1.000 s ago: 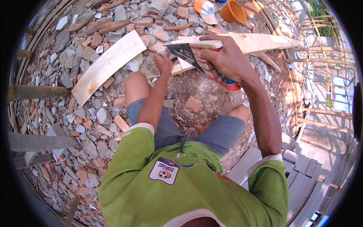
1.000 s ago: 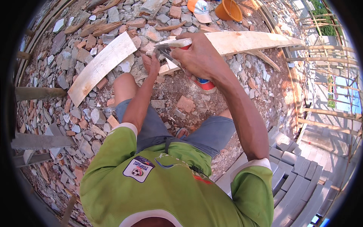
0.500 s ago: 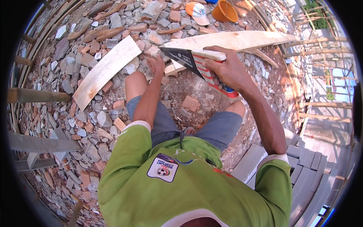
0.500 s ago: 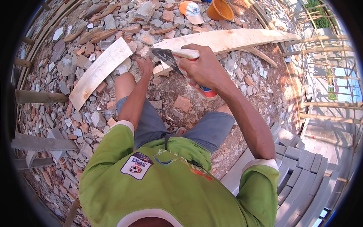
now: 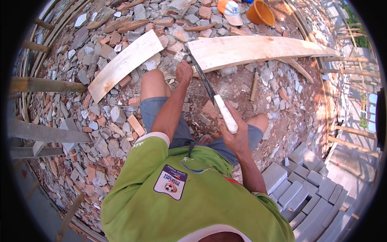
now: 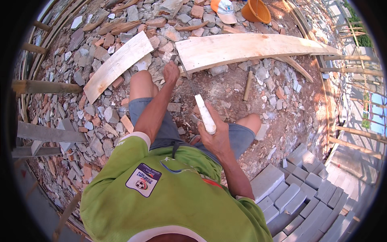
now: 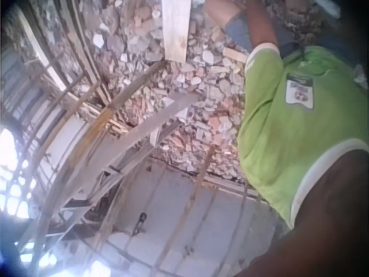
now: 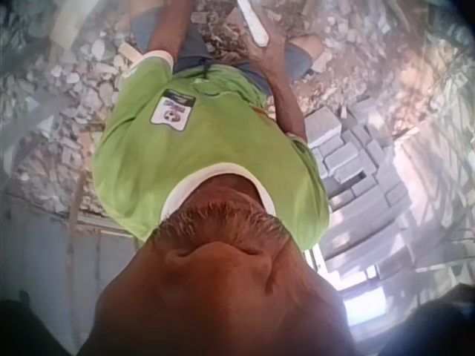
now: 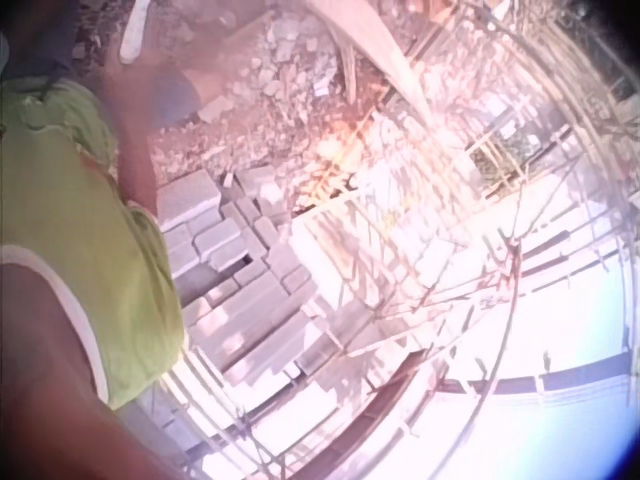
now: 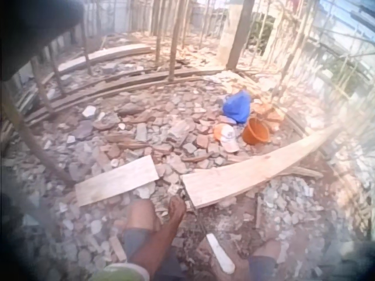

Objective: The person sits on the ground and uses a hand saw to cut a wooden plank. They hold the plank steady with one hand and saw with the other, completing the cut and separating the pieces.

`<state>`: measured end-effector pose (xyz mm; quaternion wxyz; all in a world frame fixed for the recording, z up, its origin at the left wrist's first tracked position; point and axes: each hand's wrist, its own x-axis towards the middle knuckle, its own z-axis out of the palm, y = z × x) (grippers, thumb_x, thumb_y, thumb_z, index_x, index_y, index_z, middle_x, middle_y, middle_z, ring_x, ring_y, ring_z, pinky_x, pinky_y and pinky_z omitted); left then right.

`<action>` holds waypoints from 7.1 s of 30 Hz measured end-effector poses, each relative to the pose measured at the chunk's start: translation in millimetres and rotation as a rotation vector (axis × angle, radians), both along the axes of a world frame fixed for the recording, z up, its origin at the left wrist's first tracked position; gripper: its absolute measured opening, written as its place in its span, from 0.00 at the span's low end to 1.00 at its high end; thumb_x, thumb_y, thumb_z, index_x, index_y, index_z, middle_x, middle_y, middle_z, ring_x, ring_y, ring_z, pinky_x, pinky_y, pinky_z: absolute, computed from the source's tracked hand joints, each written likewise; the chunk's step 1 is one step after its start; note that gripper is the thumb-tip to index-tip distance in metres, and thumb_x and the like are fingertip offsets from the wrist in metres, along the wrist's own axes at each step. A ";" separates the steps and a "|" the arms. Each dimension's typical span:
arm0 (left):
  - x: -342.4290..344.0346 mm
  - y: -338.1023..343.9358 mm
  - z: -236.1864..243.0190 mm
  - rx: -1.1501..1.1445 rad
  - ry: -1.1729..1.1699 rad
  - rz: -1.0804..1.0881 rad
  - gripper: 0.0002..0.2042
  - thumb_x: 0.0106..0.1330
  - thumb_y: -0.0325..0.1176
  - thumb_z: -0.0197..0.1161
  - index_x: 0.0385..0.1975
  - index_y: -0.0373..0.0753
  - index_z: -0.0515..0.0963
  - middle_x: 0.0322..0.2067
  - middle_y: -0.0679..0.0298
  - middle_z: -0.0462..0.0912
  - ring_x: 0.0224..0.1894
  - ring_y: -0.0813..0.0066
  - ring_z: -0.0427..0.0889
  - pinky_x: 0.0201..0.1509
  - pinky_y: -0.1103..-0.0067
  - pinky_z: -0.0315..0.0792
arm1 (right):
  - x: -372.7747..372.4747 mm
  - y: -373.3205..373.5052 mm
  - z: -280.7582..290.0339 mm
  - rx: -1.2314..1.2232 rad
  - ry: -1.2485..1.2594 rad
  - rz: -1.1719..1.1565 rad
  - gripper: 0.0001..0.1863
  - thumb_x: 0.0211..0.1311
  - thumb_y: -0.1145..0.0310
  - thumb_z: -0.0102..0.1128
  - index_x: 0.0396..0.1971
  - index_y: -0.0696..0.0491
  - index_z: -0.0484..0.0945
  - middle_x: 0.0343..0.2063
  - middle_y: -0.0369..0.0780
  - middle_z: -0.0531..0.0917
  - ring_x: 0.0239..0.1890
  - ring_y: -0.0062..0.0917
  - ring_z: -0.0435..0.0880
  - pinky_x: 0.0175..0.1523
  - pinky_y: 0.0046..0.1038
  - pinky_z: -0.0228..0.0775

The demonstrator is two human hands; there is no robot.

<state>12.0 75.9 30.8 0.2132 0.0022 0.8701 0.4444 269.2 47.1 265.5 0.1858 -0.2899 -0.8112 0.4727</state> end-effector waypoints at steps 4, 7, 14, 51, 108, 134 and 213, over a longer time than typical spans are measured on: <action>-1.6 -1.4 -7.5 -0.089 0.055 -0.070 0.24 0.70 0.44 0.43 0.38 0.25 0.77 0.41 0.32 0.79 0.47 0.33 0.78 0.55 0.52 0.69 | -5.9 0.6 -15.2 -0.162 0.009 -0.047 0.30 0.57 0.79 0.61 0.63 0.61 0.70 0.42 0.47 0.83 0.40 0.22 0.82 0.45 0.24 0.74; 13.2 0.0 -3.0 -0.100 0.108 -0.083 0.20 0.67 0.40 0.46 0.38 0.25 0.77 0.41 0.32 0.79 0.47 0.33 0.78 0.55 0.51 0.69 | -31.5 7.7 -53.3 -0.050 0.035 -0.038 0.30 0.59 0.79 0.60 0.63 0.60 0.69 0.39 0.43 0.84 0.39 0.18 0.80 0.42 0.22 0.73; 5.3 -6.5 -15.5 -0.050 0.167 -0.005 0.17 0.66 0.38 0.47 0.41 0.30 0.75 0.45 0.37 0.79 0.49 0.35 0.77 0.54 0.53 0.70 | 34.7 -17.4 -21.4 -0.133 -0.011 -0.035 0.31 0.57 0.82 0.60 0.64 0.59 0.69 0.39 0.44 0.85 0.39 0.18 0.83 0.44 0.21 0.74; -2.0 -1.9 -20.6 0.012 0.305 -0.108 0.15 0.64 0.34 0.46 0.34 0.28 0.76 0.35 0.35 0.80 0.42 0.35 0.79 0.49 0.53 0.71 | -43.7 31.8 -55.9 -0.280 -0.006 -0.051 0.29 0.57 0.78 0.59 0.62 0.60 0.72 0.38 0.43 0.84 0.33 0.20 0.79 0.40 0.24 0.74; -0.9 -3.4 -15.9 0.040 0.236 -0.083 0.12 0.62 0.31 0.46 0.29 0.30 0.75 0.31 0.37 0.80 0.39 0.37 0.80 0.46 0.54 0.70 | -32.7 28.9 -94.5 -0.160 0.112 -0.013 0.32 0.53 0.80 0.58 0.63 0.63 0.69 0.44 0.47 0.83 0.41 0.25 0.82 0.47 0.26 0.74; 0.2 -9.6 -15.9 -0.018 0.193 -0.086 0.12 0.63 0.32 0.48 0.31 0.31 0.76 0.35 0.38 0.81 0.41 0.36 0.80 0.46 0.53 0.71 | 62.7 -5.3 14.3 -0.278 -0.202 -0.061 0.33 0.55 0.84 0.56 0.65 0.60 0.67 0.53 0.47 0.81 0.49 0.22 0.82 0.52 0.23 0.74; -2.7 -7.2 -20.3 0.001 0.330 -0.073 0.11 0.59 0.31 0.48 0.24 0.31 0.73 0.28 0.40 0.79 0.35 0.38 0.79 0.41 0.53 0.70 | 17.2 12.8 -35.5 -0.303 -0.040 -0.059 0.36 0.52 0.81 0.60 0.66 0.55 0.68 0.31 0.46 0.84 0.30 0.19 0.82 0.36 0.24 0.73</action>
